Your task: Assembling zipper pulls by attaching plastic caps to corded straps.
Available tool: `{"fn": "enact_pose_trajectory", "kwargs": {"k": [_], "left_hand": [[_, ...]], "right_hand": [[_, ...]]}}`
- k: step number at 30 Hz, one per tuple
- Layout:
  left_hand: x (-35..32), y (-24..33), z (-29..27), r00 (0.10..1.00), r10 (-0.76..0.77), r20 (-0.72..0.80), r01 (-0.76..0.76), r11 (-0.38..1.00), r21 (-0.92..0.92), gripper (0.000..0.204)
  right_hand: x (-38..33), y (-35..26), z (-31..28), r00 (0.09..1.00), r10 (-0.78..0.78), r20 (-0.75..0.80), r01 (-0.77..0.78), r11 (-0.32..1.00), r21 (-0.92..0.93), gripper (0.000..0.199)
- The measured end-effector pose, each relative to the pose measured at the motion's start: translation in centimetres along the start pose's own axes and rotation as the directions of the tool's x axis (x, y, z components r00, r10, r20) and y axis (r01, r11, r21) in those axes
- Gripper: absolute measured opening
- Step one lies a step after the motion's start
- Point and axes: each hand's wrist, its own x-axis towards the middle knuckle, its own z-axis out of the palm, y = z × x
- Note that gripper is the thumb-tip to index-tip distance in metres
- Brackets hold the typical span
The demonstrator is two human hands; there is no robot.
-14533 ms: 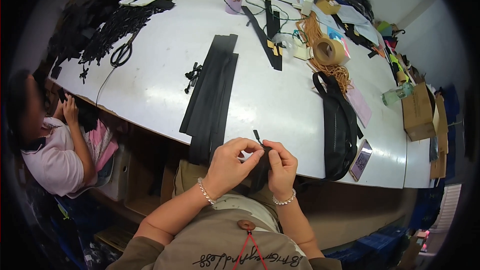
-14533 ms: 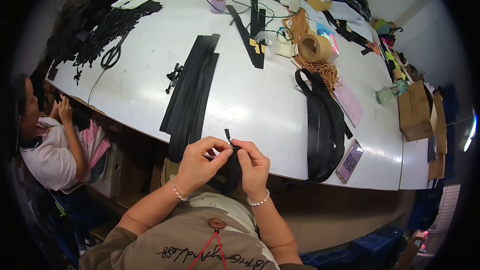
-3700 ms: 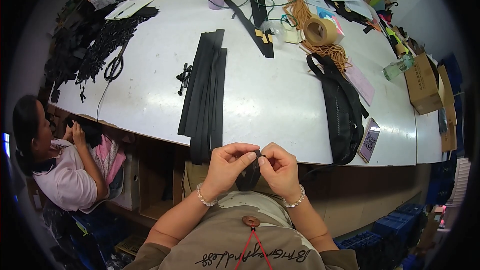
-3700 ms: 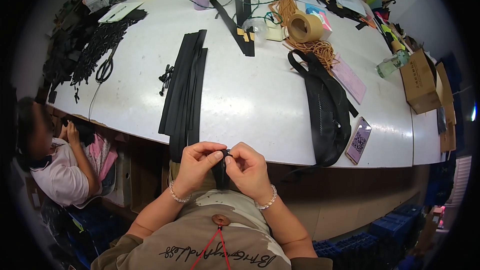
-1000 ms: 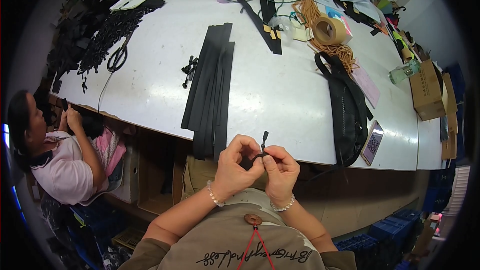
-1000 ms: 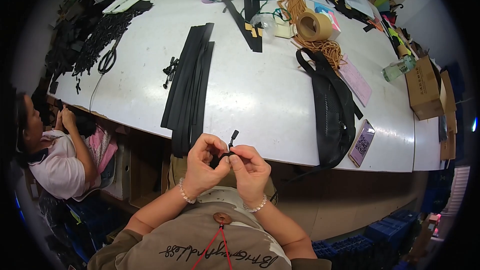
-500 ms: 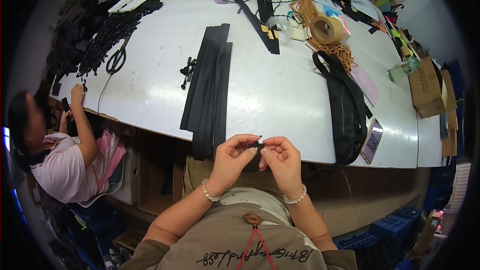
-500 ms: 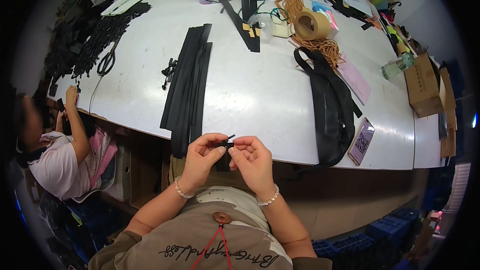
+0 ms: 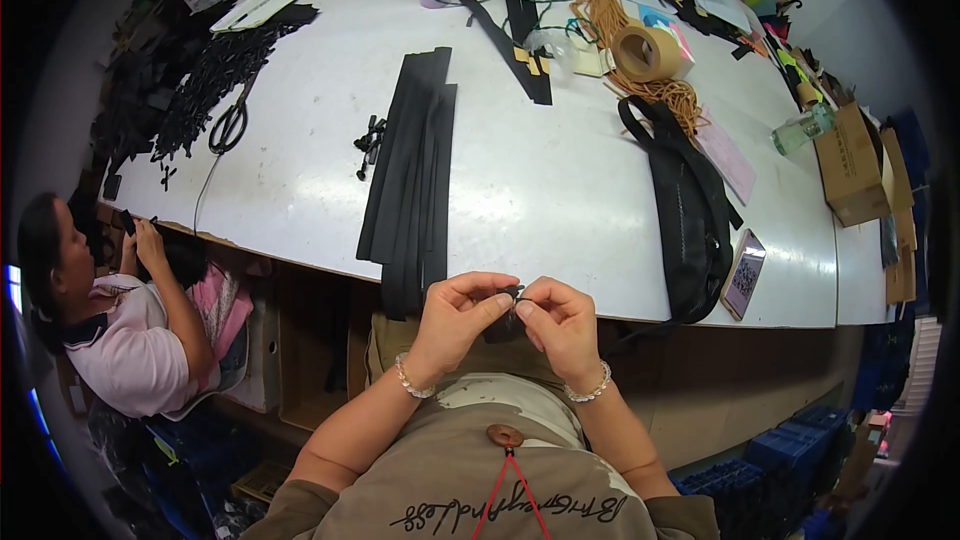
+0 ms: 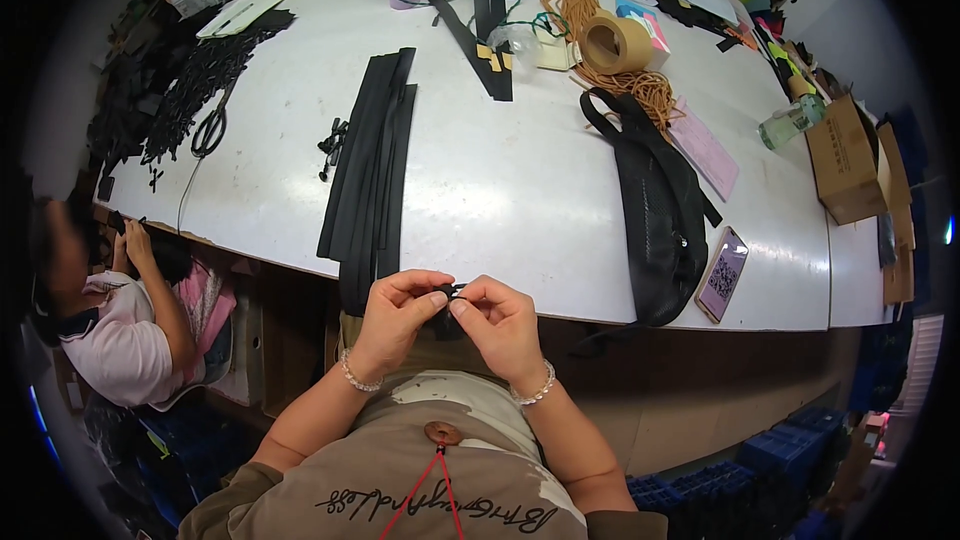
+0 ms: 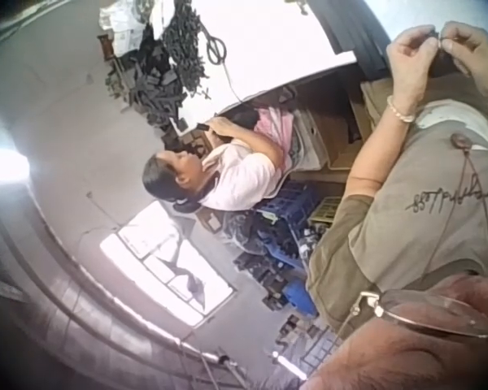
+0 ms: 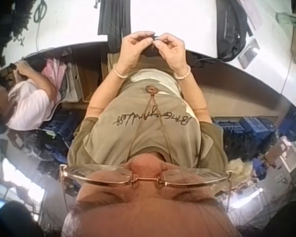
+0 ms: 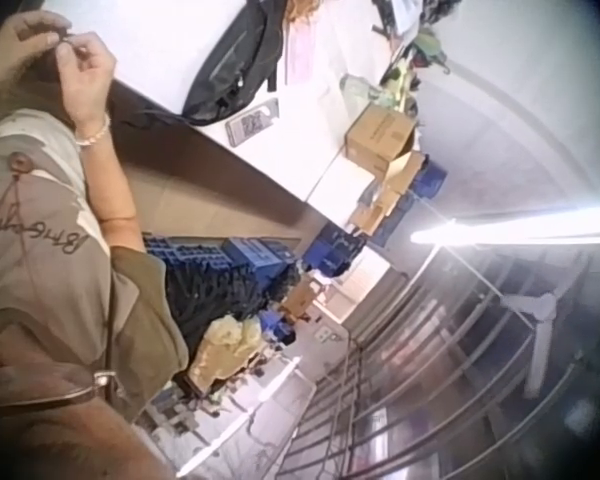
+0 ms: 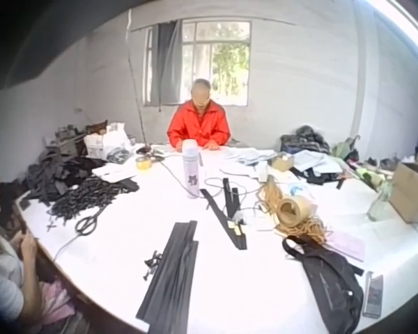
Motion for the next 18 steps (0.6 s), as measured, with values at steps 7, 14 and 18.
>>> {"fn": "enact_pose_trajectory", "kwargs": {"k": [7, 14, 18], "left_hand": [[-0.2, 0.1, -0.2, 1.000, -0.022, 0.003, 0.022, 0.998, 0.057, 0.020], [-0.6, 0.9, 0.1, 0.999, -0.029, 0.016, 0.027, 0.992, 0.125, 0.018], [-0.7, 0.7, -0.1, 0.999, -0.003, 0.037, -0.002, 0.991, 0.131, 0.018]], "right_hand": [[0.0, 0.4, 0.0, 0.985, -0.172, 0.020, 0.173, 0.973, -0.150, 0.009], [0.0, -0.2, -0.1, 0.984, -0.167, 0.064, 0.179, 0.943, -0.281, 0.010], [-0.1, -1.2, -0.1, 0.986, -0.113, 0.122, 0.149, 0.927, -0.345, 0.009]]}}
